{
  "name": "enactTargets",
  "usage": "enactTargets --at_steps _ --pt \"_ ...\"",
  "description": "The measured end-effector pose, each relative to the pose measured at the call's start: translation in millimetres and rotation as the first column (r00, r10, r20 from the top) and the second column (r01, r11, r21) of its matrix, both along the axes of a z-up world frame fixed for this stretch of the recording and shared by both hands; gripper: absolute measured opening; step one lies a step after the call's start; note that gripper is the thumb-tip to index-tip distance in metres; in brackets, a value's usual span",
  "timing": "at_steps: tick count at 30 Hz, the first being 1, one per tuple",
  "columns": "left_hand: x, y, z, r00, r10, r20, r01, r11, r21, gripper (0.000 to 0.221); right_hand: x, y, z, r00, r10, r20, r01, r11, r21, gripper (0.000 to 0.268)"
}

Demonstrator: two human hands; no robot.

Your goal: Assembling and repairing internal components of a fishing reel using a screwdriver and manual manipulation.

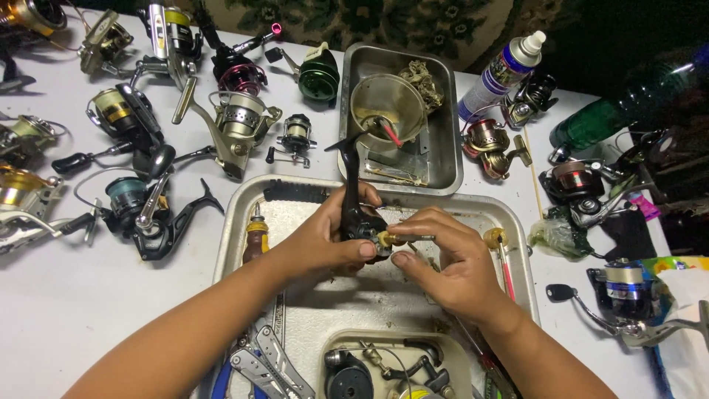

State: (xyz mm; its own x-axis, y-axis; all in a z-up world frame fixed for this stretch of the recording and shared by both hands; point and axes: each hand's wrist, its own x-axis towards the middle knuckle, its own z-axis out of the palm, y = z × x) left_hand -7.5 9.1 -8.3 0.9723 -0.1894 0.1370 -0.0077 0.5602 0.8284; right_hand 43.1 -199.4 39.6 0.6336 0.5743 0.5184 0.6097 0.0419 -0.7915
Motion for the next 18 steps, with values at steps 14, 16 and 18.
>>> enactTargets --at_steps 14,16,18 --pt "14 -2 -21 0.983 -0.178 0.050 0.179 0.984 -0.017 0.065 -6 0 12 0.998 0.067 -0.008 -0.067 0.996 -0.056 0.025" --pt "16 -1 -22 0.980 -0.188 0.069 0.188 0.982 -0.001 0.065 -5 0 11 0.997 0.071 -0.005 -0.071 0.996 -0.061 0.025" --pt "16 0 -20 0.985 -0.167 0.052 0.166 0.986 0.021 0.067 -5 -1 11 0.996 0.088 -0.018 -0.090 0.991 -0.095 0.029"
